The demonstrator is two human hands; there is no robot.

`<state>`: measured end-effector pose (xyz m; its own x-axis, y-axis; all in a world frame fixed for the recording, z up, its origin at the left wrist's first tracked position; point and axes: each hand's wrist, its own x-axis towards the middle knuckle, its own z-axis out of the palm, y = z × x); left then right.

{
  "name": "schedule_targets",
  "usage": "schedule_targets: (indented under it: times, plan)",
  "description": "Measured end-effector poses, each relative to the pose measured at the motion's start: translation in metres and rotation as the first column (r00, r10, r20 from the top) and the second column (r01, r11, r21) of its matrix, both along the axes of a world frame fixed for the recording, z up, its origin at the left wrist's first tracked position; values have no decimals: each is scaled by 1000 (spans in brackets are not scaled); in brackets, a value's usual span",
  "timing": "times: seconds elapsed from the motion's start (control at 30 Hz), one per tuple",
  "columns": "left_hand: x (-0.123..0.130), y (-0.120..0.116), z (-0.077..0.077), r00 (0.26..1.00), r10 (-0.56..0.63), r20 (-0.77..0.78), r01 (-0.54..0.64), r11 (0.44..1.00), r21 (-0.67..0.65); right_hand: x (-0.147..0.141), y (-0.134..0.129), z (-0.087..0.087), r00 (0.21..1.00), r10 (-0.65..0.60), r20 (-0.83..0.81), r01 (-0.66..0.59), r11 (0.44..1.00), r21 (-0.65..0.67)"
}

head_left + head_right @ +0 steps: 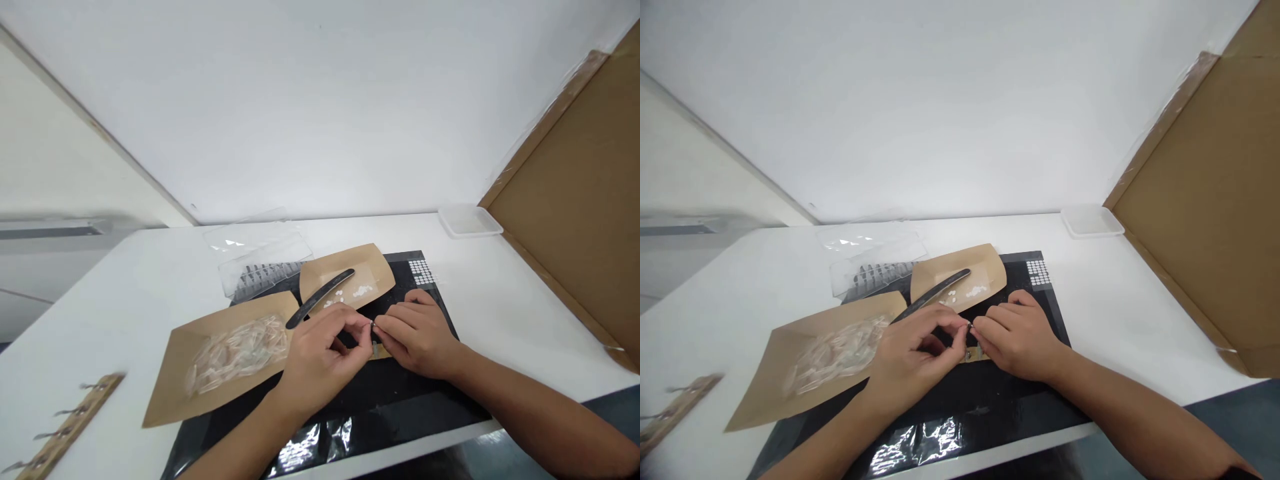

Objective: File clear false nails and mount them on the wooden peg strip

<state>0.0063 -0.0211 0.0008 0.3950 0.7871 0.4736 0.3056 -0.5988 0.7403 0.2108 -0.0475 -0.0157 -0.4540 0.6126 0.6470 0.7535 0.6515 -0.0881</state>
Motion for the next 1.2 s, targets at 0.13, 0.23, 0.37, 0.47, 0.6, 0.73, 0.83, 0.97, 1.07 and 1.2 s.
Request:
schedule_targets:
  times: [0.13,0.23,0.37,0.47,0.6,0.73,0.83,0.97,1.07,1.2]
  plan:
    - [1,-1,0,1000,23,7,-23,1000,-6,0,0,0,1000,1,1,-1,1000,-4]
    - [2,-2,1,999,31,19,-30,999,-28,0,0,0,1000,-1,7,1,1000,-9]
    - [4,-1,3,999,39,22,-37,995,-92,-1,-1,0,1000,-2,9,2,1000,-21]
    - [3,-1,4,999,46,29,-41,988,-147,-1,0,-1,1000,4,-13,-4,1000,-29]
    - [2,0,3,998,30,61,-14,970,-243,-1,0,-2,997,27,-76,-32,997,-69]
    - [0,1,0,991,12,132,38,928,-371,0,1,-3,987,57,-151,-78,987,-137]
    - [0,2,-1,982,-12,189,97,889,-447,0,0,-4,975,78,-207,-116,977,-181]
    - [0,2,1,975,-22,222,132,857,-498,-1,0,-4,963,91,-253,-150,963,-223]
    - [0,2,4,970,-27,242,152,842,-517,-1,0,-2,956,98,-277,-166,957,-237]
    - [1,3,5,962,-50,269,191,827,-529,-1,0,-1,947,107,-305,-186,952,-245]
